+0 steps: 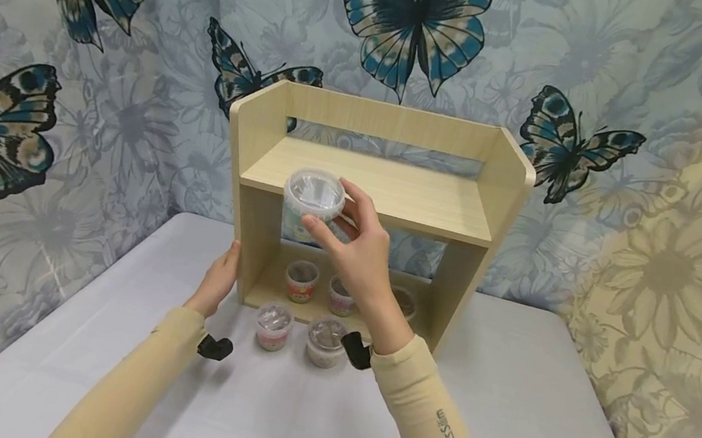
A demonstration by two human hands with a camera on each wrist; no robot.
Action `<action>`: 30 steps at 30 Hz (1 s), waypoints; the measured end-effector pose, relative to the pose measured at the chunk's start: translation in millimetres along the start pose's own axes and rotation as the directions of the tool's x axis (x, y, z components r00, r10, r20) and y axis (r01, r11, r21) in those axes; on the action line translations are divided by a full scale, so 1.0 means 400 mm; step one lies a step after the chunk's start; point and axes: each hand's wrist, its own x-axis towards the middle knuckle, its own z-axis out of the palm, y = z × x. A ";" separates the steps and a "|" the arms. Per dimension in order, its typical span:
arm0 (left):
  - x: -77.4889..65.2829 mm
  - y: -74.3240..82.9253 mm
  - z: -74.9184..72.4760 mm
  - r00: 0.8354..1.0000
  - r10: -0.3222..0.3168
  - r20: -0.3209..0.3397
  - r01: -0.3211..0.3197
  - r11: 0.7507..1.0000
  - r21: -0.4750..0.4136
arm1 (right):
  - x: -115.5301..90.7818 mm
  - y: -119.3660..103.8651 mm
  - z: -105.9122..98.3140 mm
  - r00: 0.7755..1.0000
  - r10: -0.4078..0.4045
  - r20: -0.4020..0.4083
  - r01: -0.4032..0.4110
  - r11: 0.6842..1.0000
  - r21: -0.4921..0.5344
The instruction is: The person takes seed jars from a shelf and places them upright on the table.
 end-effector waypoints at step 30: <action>0.000 0.000 0.002 1.000 -0.026 0.009 0.027 0.999 -0.034 | -0.307 0.158 -0.160 0.938 0.330 -0.108 -0.337 0.940 -0.050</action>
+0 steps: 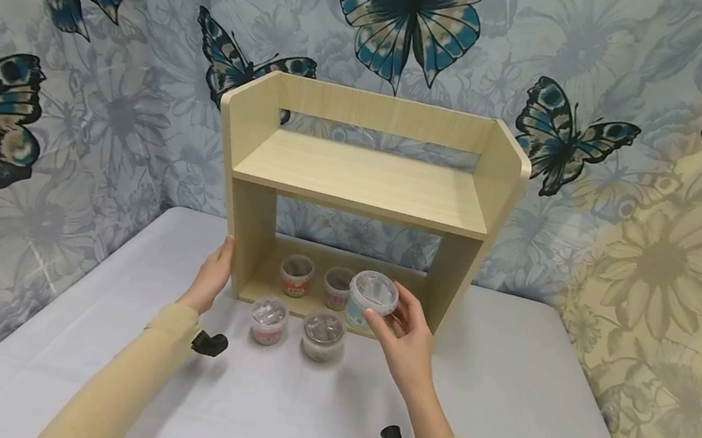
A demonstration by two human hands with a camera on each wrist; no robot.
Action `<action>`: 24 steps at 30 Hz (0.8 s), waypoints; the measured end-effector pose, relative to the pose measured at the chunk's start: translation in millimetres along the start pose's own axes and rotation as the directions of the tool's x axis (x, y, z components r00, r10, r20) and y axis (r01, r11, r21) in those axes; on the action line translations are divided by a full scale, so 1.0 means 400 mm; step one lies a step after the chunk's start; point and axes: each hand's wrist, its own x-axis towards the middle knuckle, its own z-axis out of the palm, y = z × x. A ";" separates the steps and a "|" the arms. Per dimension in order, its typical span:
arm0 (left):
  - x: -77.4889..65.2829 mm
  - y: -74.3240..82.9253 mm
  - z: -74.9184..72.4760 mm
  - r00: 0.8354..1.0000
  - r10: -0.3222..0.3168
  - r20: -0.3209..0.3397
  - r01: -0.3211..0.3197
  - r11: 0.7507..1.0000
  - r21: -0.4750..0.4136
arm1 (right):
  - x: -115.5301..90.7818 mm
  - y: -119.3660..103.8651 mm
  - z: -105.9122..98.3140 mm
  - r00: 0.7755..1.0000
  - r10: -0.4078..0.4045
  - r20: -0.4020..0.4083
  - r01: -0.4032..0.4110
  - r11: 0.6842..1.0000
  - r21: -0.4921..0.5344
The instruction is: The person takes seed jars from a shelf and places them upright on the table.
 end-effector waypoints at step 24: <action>0.004 -0.008 -0.004 1.000 -0.001 0.029 0.001 1.000 0.014 | -0.058 0.147 -0.037 0.965 0.261 -0.036 -0.263 0.950 -0.171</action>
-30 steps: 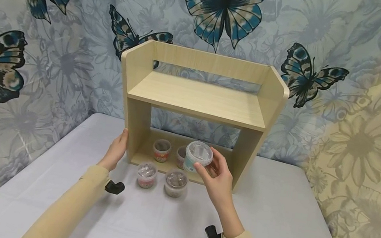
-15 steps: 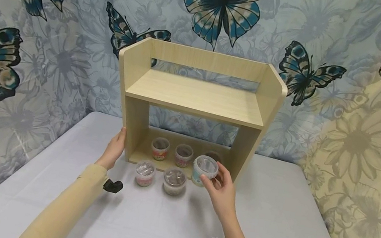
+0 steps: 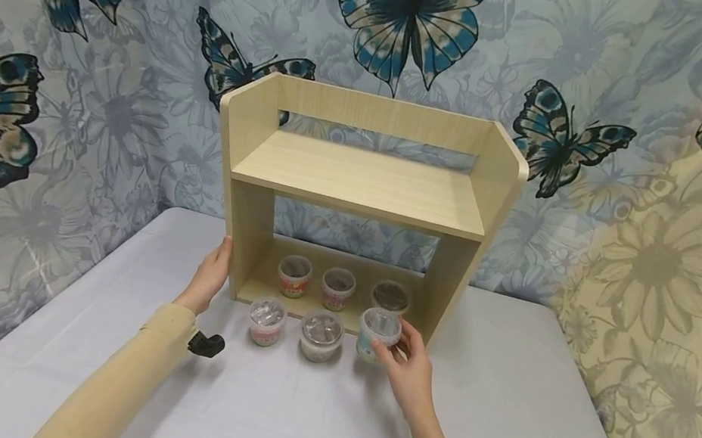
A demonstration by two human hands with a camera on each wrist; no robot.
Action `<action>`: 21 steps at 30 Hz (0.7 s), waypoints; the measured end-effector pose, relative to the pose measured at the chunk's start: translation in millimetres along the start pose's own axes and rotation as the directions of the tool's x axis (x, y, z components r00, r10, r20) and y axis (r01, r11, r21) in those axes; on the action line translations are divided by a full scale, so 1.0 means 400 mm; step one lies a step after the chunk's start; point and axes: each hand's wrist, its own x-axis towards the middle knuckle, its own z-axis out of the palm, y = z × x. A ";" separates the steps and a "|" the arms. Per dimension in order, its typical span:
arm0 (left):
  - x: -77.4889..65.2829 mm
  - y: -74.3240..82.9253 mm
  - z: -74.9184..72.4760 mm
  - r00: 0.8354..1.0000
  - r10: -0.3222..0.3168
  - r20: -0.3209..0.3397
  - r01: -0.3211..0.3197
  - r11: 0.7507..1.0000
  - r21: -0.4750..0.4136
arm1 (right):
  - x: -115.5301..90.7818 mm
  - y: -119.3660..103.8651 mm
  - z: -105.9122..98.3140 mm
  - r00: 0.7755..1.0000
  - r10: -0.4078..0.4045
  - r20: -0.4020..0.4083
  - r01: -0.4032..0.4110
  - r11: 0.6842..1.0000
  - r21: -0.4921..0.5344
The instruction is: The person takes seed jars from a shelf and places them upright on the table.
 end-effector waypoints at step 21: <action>-0.003 0.000 -0.008 1.000 0.004 0.016 -0.004 1.000 -0.006 | 0.007 0.064 0.004 0.995 0.073 0.063 -0.065 0.991 -0.117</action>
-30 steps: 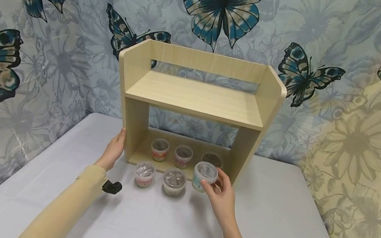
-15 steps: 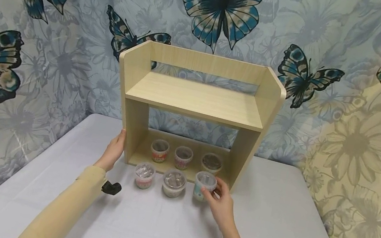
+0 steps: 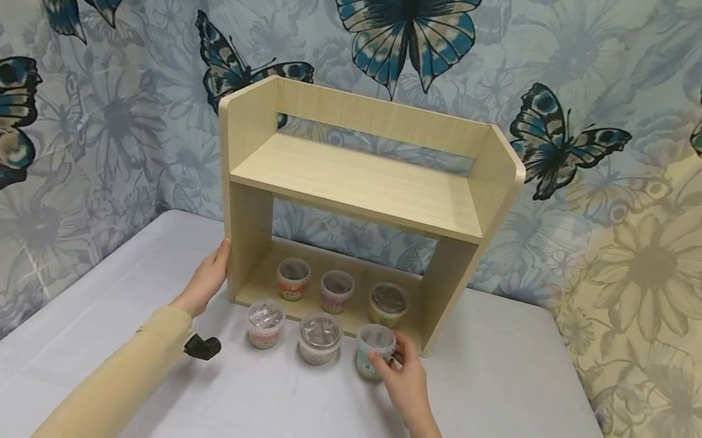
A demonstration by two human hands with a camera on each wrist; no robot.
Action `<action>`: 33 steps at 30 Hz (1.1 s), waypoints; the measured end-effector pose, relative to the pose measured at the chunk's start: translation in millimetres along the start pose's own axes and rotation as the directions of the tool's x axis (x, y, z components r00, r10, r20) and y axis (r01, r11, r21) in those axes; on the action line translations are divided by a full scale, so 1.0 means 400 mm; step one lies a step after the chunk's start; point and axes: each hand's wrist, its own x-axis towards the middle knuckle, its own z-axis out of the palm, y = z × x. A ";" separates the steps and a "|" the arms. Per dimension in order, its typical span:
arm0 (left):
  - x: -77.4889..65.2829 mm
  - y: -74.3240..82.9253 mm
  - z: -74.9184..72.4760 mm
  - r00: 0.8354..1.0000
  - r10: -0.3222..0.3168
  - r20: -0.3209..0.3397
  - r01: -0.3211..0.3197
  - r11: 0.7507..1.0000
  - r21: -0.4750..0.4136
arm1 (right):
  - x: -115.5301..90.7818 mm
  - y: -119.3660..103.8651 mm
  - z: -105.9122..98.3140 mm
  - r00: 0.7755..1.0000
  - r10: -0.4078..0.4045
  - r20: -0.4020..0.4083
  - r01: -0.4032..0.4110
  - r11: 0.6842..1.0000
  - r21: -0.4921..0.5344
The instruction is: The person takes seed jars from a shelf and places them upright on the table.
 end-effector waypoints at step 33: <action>-0.001 -0.001 0.001 1.000 0.004 0.006 -0.003 1.000 -0.009 | 0.000 0.006 -0.001 0.997 0.043 0.067 -0.051 0.993 0.110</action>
